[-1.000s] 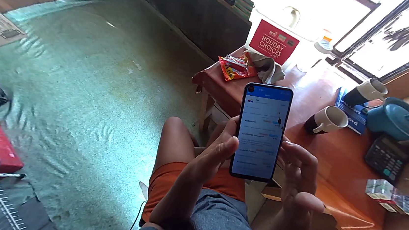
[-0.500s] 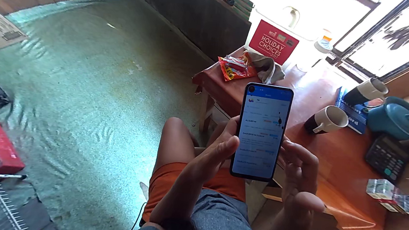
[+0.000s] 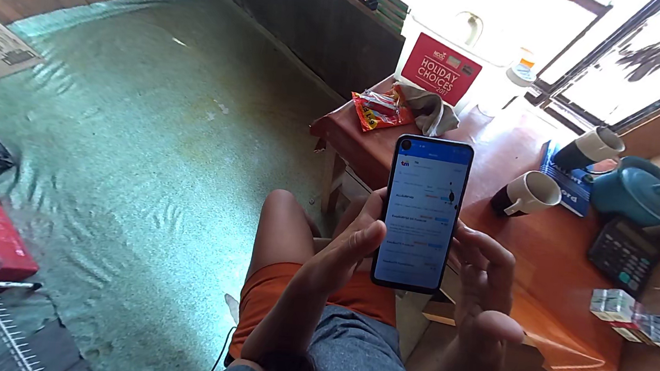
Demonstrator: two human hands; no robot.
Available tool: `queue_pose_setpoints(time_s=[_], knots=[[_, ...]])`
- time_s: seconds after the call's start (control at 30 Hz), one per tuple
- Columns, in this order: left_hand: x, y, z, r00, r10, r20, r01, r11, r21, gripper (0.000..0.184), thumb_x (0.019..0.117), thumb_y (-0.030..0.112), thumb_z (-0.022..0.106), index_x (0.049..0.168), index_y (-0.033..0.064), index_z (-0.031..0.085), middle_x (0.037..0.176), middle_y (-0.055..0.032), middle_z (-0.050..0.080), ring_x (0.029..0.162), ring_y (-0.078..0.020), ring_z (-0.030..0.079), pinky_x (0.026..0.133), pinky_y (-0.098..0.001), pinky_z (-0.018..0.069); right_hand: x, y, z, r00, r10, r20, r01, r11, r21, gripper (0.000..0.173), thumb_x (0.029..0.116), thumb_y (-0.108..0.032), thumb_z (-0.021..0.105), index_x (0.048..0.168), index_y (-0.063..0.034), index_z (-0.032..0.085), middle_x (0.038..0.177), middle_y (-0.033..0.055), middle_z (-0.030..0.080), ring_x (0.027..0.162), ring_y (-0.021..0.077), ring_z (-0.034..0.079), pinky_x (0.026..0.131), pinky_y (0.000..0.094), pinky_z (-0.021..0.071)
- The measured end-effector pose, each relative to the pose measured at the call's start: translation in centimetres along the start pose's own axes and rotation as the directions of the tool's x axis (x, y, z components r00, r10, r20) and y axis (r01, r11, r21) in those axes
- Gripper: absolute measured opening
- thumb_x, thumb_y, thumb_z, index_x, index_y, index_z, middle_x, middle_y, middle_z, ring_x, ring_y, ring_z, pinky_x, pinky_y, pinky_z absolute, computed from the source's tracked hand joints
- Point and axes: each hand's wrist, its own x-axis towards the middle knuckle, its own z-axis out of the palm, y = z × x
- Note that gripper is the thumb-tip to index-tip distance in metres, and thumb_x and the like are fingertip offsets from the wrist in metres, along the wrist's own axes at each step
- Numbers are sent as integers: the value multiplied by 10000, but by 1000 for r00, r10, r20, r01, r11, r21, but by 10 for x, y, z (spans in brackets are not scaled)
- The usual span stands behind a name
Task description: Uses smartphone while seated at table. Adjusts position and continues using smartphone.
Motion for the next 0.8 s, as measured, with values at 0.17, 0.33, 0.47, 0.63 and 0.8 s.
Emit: queue_pose_setpoints(time_s=[0.17, 0.33, 0.47, 0.63, 0.8], knots=[[-1, -1, 0, 1000, -1, -3, 1, 1000, 13, 917, 899, 723, 556, 1506, 90, 291, 1305, -18, 598, 1171, -104, 607, 996, -335, 528, 0, 0, -1, 1000, -9, 8, 10, 1000, -12, 635, 969, -753, 320, 1460, -377, 461, 1470, -176, 525, 1367, 53, 488, 1133, 288, 428], [-1, 0, 0, 1000, -3, 6, 3, 1000, -7, 914, 898, 717, 566, 1514, 102, 286, 1329, -15, 592, 1200, -109, 596, 1019, -343, 516, -1, 0, -1, 1000, -5, 11, 5, 1000, -9, 635, 970, -751, 322, 1463, -373, 456, 1479, -175, 517, 1373, 54, 481, 1141, 289, 420], [-1, -1, 1, 1000, -15, 1, 15, 1000, -21, 893, 890, 714, 582, 1498, 126, 296, 1314, 2, 605, 1188, -100, 606, 1011, -335, 522, -1, 0, -1, 1000, 3, 4, -3, 1000, 2, 642, 965, -756, 329, 1460, -371, 464, 1479, -166, 520, 1373, 62, 482, 1144, 300, 417], [-1, 0, 1, 1000, -19, 9, 19, 1000, -14, 932, 895, 719, 566, 1525, 104, 258, 1334, -13, 589, 1205, -103, 595, 1025, -331, 513, -1, 0, 0, 1000, 4, -1, -4, 1000, 9, 638, 959, -759, 338, 1452, -377, 472, 1478, -178, 522, 1372, 52, 484, 1142, 292, 420], [-1, -1, 1, 1000, -15, 8, 15, 1000, 5, 936, 891, 731, 560, 1527, 110, 266, 1341, -9, 596, 1213, -108, 596, 1031, -348, 514, -1, 1, 0, 1000, -5, 4, 5, 1000, 4, 646, 959, -765, 329, 1456, -374, 462, 1475, -172, 525, 1370, 65, 489, 1140, 304, 422]])
